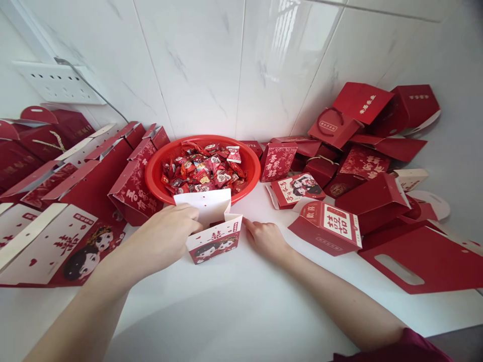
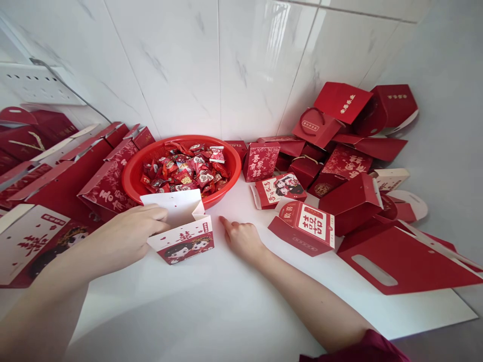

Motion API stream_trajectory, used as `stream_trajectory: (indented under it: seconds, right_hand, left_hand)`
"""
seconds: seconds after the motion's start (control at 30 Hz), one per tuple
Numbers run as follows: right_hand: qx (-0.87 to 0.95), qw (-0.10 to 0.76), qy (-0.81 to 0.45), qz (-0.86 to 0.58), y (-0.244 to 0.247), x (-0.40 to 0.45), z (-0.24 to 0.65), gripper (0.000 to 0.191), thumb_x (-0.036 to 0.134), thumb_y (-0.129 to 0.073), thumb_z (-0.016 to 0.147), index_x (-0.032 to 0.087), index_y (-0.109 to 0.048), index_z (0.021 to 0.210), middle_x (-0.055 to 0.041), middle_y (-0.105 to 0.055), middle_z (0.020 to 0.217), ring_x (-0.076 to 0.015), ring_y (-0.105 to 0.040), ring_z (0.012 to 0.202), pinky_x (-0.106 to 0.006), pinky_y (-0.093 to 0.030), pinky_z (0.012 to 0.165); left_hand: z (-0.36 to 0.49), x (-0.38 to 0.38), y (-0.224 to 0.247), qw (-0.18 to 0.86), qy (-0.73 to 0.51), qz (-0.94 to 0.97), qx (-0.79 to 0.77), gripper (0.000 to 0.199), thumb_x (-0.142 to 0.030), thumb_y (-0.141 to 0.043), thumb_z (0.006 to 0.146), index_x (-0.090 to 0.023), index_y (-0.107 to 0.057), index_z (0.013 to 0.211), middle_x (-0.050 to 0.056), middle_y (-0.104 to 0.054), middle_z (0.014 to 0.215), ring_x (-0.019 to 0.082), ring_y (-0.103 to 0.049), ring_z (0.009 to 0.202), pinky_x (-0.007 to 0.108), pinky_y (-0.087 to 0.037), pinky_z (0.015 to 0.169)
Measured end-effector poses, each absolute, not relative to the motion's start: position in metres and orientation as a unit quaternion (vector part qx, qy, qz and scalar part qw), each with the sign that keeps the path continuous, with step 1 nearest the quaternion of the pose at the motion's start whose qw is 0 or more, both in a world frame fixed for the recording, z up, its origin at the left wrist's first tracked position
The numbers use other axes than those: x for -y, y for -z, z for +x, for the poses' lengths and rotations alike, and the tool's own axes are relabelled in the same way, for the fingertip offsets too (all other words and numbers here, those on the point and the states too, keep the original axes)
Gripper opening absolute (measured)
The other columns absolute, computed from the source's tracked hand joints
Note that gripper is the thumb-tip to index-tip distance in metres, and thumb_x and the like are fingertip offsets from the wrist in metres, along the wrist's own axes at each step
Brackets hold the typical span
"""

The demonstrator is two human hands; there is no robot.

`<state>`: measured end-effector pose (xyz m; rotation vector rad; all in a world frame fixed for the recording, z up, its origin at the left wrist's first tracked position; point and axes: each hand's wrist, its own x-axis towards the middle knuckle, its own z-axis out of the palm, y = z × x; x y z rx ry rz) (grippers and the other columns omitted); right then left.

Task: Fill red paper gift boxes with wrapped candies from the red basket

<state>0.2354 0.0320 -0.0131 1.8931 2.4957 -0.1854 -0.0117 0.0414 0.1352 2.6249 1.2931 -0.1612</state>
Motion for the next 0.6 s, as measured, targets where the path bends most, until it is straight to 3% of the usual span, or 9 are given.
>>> stream_trajectory:
  seconds: [0.2,0.37,0.6]
  right_hand:
    - [-0.793,-0.002,0.064,0.605,0.0120,-0.0318,0.2353,0.051,0.026,-0.032,0.098,0.024,-0.041,0.148,-0.0089,-0.075,0.099,-0.0234,-0.071,0.084,-0.030,-0.046,0.069]
    - [-0.779,-0.002,0.081,0.622,0.0078,-0.0387,0.2404,0.062,0.027,-0.035,0.096,0.020,-0.025,0.156,-0.0070,-0.076,0.090,-0.0241,-0.072,0.081,-0.030,-0.046,0.068]
    - [-0.774,0.018,0.067,0.629,0.0104,-0.0390,0.2361,0.061,0.024,-0.036,0.094,0.017,-0.031,0.154,-0.0094,-0.076,0.091,-0.0261,-0.073,0.081,-0.033,-0.048,0.070]
  left_hand:
    - [-0.0114,-0.0410,-0.1364,0.106,0.063,0.886,-0.447,0.024,-0.014,-0.048,0.079,-0.017,-0.055,0.057,0.005,-0.053,0.072,0.019,-0.048,0.066,0.033,-0.026,0.057]
    - [-0.0105,-0.0414,-0.1365,0.111,0.063,0.887,-0.444,0.023,-0.010,-0.046,0.076,-0.018,-0.059,0.059,0.005,-0.054,0.073,0.018,-0.048,0.066,0.033,-0.026,0.058]
    - [-0.0090,-0.0407,-0.1385,0.125,0.037,0.889,-0.439,0.024,-0.013,-0.047,0.077,-0.019,-0.065,0.063,0.005,-0.057,0.076,0.019,-0.051,0.070,0.032,-0.030,0.061]
